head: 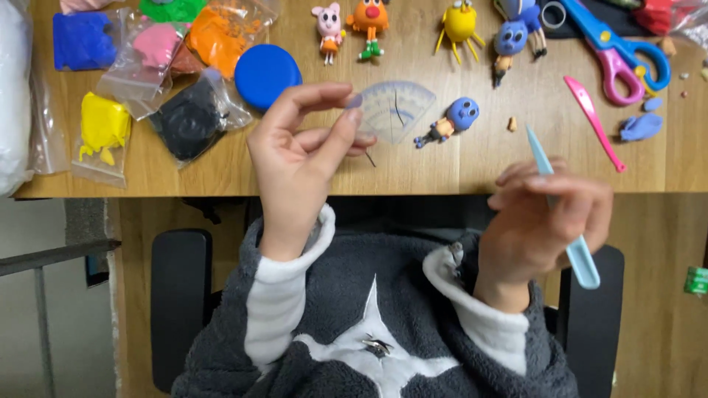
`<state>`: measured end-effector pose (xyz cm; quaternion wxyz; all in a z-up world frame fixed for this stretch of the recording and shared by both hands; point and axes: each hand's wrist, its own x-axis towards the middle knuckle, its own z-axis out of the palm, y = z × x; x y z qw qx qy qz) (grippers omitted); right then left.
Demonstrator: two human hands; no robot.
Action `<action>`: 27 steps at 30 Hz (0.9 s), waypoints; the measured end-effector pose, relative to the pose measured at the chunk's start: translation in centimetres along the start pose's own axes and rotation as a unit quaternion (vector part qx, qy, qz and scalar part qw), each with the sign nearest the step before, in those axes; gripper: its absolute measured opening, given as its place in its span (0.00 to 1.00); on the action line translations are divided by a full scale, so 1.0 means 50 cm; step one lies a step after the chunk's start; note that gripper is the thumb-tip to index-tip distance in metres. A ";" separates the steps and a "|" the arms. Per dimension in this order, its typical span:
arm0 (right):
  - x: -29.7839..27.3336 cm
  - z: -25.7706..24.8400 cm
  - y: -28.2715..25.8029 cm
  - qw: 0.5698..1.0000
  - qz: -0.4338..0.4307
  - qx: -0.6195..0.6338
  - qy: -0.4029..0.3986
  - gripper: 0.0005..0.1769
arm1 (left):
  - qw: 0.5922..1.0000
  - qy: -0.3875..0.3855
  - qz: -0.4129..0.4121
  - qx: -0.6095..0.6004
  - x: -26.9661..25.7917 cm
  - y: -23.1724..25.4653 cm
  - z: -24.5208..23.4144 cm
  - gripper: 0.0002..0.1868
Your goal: Assembling a small clay figurine by attaching eyes and limbs using tweezers.
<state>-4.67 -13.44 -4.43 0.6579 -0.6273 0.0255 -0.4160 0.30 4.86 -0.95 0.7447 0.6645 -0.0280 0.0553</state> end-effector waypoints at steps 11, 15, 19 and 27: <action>0.046 0.059 0.014 0.996 0.053 -0.048 -0.059 0.18 | 0.991 0.035 -0.127 0.015 -0.110 0.044 0.011 0.08; 0.053 0.060 0.012 0.994 0.045 -0.049 -0.088 0.19 | 0.991 0.043 -0.122 0.018 -0.124 0.052 0.007 0.08; 0.058 0.064 -0.018 0.993 0.061 -0.039 -0.096 0.21 | 0.993 0.055 -0.104 0.018 -0.108 0.053 0.006 0.08; 0.059 0.056 -0.056 0.966 0.018 -0.084 -0.242 0.23 | 0.997 0.054 -0.024 -0.041 -0.050 -0.008 0.008 0.07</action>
